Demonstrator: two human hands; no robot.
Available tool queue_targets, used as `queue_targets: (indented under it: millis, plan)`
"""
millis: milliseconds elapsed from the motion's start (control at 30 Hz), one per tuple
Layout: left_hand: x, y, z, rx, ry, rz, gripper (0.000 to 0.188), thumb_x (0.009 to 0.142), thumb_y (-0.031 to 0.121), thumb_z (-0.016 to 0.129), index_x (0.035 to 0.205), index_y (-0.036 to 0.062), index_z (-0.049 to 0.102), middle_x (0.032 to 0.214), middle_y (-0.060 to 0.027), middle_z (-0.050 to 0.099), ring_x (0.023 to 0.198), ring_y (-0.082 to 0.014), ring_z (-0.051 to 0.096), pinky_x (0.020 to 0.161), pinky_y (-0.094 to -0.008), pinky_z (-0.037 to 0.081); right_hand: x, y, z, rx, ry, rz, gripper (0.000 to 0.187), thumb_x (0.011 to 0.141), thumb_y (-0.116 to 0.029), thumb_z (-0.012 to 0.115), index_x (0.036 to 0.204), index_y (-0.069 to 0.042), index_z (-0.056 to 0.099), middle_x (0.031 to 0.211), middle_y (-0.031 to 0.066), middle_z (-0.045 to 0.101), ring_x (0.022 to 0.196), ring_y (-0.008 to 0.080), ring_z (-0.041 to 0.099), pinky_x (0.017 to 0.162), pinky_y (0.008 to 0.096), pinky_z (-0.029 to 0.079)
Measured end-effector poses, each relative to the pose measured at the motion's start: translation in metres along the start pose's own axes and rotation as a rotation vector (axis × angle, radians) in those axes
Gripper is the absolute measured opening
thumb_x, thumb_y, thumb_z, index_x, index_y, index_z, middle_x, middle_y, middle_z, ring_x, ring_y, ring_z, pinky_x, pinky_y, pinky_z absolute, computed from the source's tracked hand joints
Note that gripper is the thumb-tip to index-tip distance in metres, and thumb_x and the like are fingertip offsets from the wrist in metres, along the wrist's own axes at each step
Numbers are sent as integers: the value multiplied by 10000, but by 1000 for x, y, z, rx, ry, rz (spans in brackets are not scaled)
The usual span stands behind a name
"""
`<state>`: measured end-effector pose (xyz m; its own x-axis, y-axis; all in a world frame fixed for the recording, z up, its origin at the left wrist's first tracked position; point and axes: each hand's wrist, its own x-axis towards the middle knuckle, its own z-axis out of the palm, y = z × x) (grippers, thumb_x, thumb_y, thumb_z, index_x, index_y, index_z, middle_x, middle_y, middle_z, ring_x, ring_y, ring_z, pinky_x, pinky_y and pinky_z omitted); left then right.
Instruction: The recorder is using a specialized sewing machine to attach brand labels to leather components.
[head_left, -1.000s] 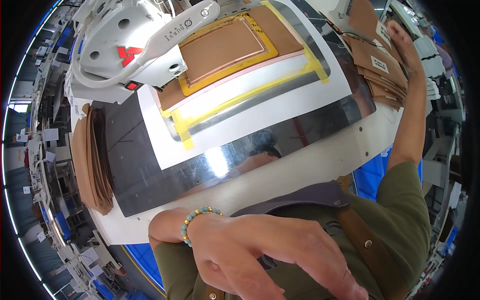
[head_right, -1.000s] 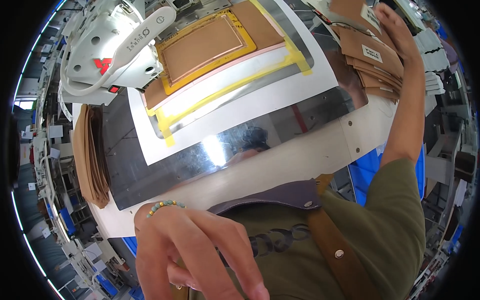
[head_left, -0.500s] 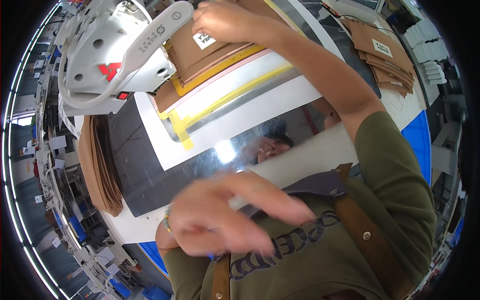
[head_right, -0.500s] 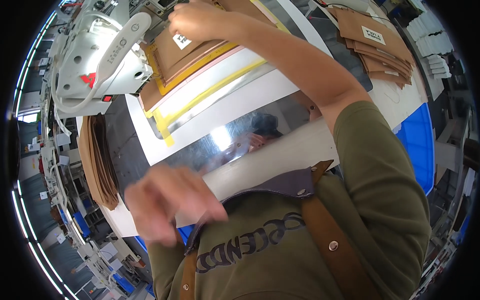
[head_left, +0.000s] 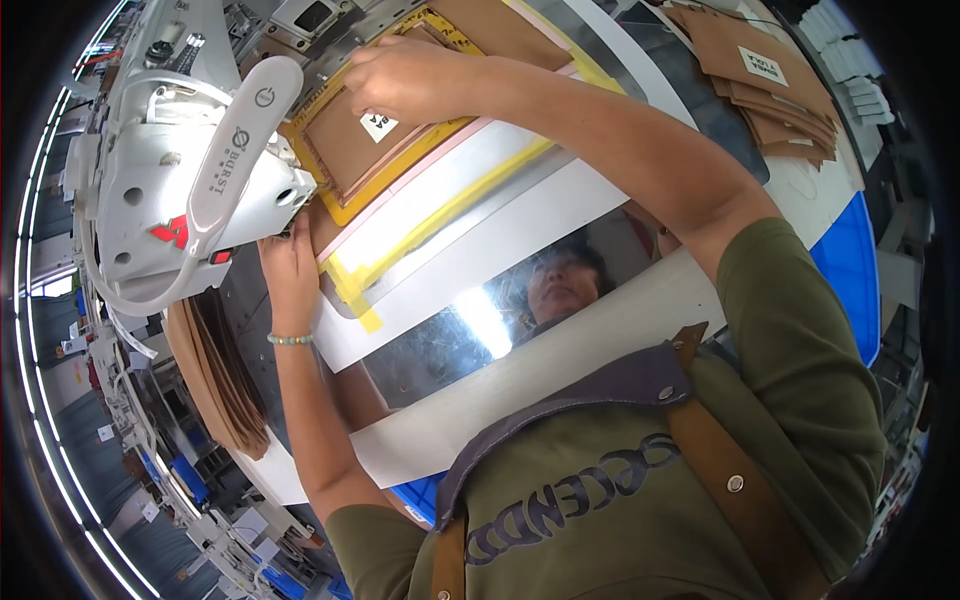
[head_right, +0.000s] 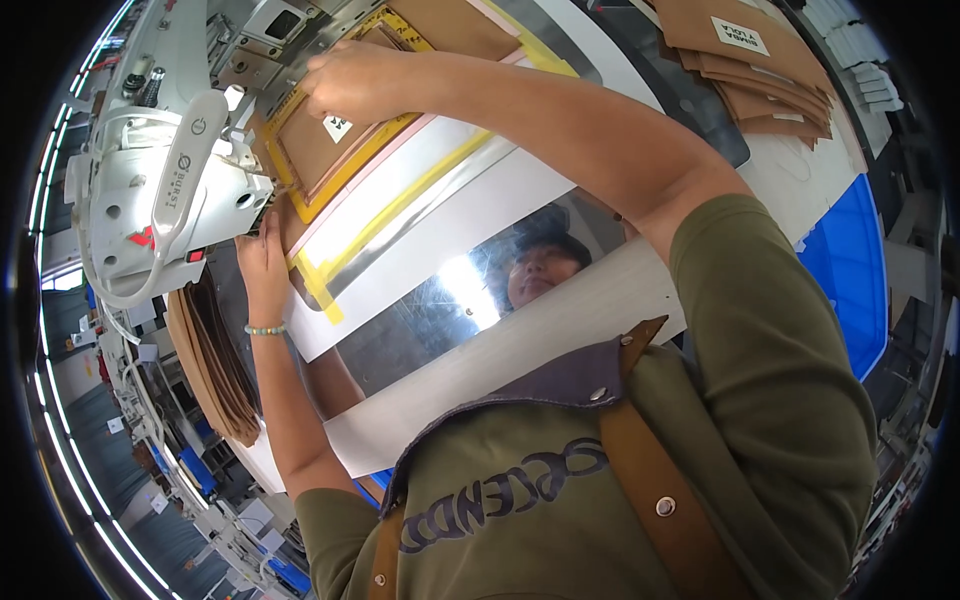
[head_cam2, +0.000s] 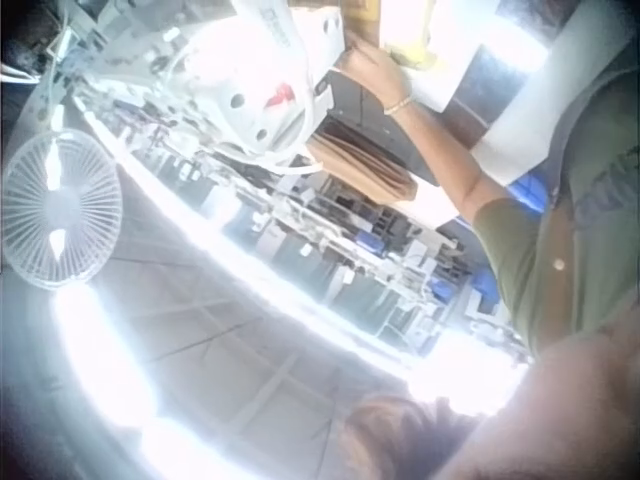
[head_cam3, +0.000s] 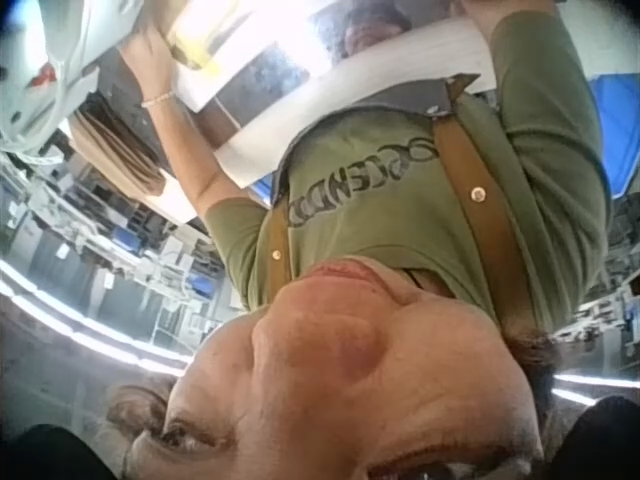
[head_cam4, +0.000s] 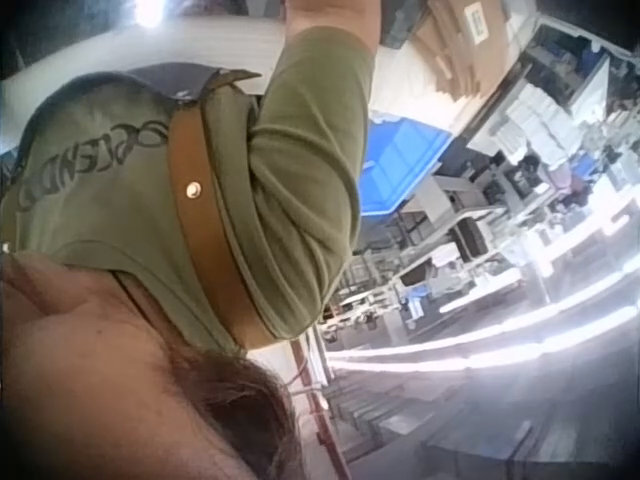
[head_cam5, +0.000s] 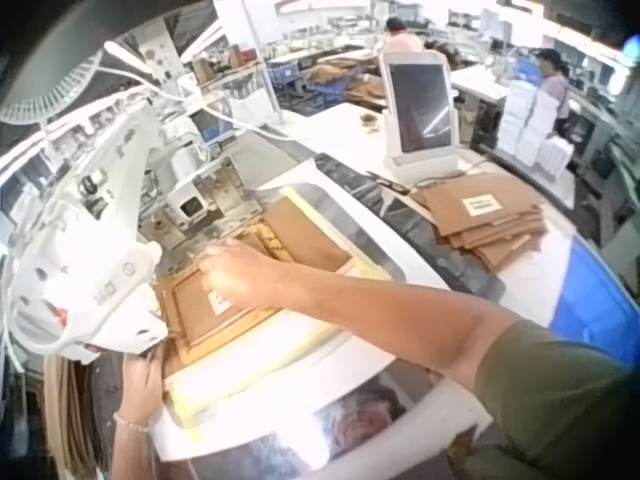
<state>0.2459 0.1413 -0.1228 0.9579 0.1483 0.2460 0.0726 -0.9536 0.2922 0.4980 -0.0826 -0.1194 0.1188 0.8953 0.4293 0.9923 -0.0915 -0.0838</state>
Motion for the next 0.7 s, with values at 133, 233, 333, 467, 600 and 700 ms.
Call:
queue_targets:
  millis: [133,233,333,467,600,700]
  plan:
    - [30,11,8,-268,-76,-78,371,1107,141,547,1442,6,631,1544,-171,592,1461,-344,494,1236,-444,332,-4,-13,12,309,30,-30,177,961,-128,685,1087,-127,809,1142,27,681,1137,247,627,1020,413,491]
    - [44,20,8,-287,-55,83,374,1108,135,552,1464,54,632,1593,-86,570,1495,-263,475,1271,-424,305,-5,-21,14,375,-2,-118,195,956,-90,675,1098,-124,804,1174,31,667,1130,256,632,1019,411,489]
    - [52,16,9,-72,-70,169,364,1099,115,561,1450,73,648,1576,-60,590,1489,-254,483,1275,-410,310,-4,-26,14,396,1,-149,255,941,-56,672,1127,-156,816,1163,28,669,1134,249,628,1022,403,485]
    - [60,2,10,-64,-25,237,347,1084,121,590,1419,64,660,1529,-74,627,1461,-251,517,1271,-407,326,-2,-31,12,399,29,-205,334,934,-30,661,1170,-201,825,1167,34,674,1143,248,625,1033,409,480]
    - [66,-3,15,-210,-3,243,318,1054,107,625,1363,50,678,1489,-86,655,1384,-251,586,1237,-400,382,-5,-30,12,394,-7,-225,369,941,-29,659,1201,-230,825,1264,41,689,1210,245,616,1070,414,468]
    - [70,-6,17,-70,49,306,304,1033,84,644,1332,47,684,1455,-89,675,1327,-249,623,1191,-384,435,-6,-29,12,406,-42,-203,351,952,-37,658,1205,-217,822,1330,42,689,1262,246,608,1097,412,459]
